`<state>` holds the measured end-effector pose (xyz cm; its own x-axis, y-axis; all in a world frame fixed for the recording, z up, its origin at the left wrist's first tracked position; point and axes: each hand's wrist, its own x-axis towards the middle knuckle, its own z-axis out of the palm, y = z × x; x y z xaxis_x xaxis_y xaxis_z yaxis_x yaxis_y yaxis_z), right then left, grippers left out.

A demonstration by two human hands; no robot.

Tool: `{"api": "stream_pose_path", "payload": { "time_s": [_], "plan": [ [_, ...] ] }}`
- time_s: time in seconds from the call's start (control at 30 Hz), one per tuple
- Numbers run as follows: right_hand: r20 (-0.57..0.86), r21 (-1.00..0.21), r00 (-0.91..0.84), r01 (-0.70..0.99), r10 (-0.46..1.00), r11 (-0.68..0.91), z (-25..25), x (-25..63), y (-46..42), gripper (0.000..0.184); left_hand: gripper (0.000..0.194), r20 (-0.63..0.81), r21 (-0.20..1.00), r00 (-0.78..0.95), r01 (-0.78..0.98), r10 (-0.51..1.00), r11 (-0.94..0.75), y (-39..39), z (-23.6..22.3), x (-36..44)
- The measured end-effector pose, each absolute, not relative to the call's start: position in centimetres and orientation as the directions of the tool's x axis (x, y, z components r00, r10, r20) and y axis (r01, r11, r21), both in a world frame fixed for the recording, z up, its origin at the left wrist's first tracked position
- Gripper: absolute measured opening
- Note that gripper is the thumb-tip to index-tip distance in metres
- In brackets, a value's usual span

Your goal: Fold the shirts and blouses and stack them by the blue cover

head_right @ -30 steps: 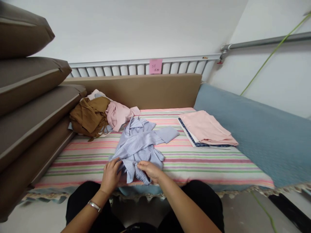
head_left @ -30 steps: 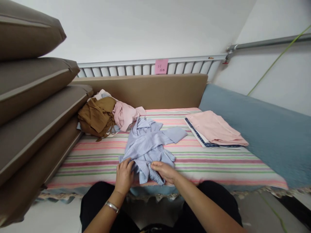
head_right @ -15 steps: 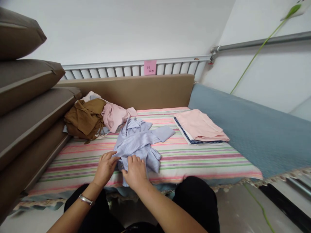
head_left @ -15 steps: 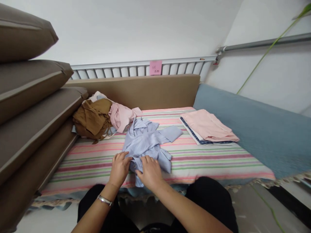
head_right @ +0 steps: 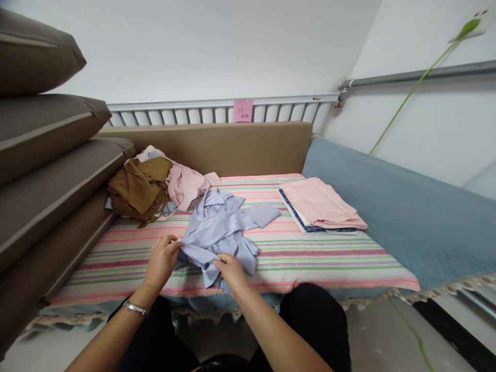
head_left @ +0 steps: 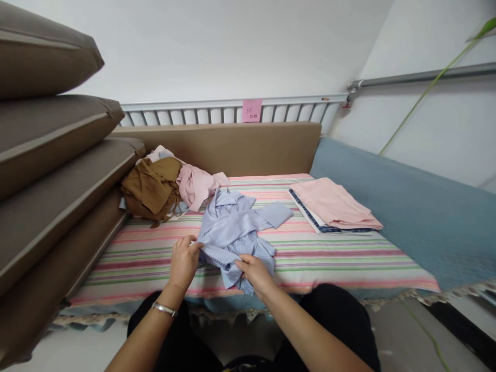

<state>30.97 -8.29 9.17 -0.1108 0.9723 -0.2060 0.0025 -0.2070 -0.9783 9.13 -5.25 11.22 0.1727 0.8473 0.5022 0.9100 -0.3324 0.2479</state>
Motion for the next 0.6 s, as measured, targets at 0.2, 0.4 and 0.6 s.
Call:
{"api": "stream_pose_path", "payload": {
  "time_s": [0.2,0.4,0.6],
  "plan": [
    [-0.357,-0.764,-0.322,-0.44,0.877,-0.473,8.9,29.6,-9.0,0.04,0.024,0.269,0.854,-0.31,0.515,0.912,-0.077,-5.9,10.2,9.1],
    [-0.291,-0.763,-0.338,-0.483,0.895,-0.43,8.5,28.0,-9.9,0.04,0.053,-0.281,0.96,-0.252,-0.095,0.926,0.265,-11.3,6.7,11.7],
    [-0.211,-0.922,-0.471,-0.195,0.856,-0.334,6.9,26.1,-12.0,0.028,0.049,-0.621,0.705,-0.041,-0.466,0.783,0.535,-12.7,7.0,13.2]
  ]
}}
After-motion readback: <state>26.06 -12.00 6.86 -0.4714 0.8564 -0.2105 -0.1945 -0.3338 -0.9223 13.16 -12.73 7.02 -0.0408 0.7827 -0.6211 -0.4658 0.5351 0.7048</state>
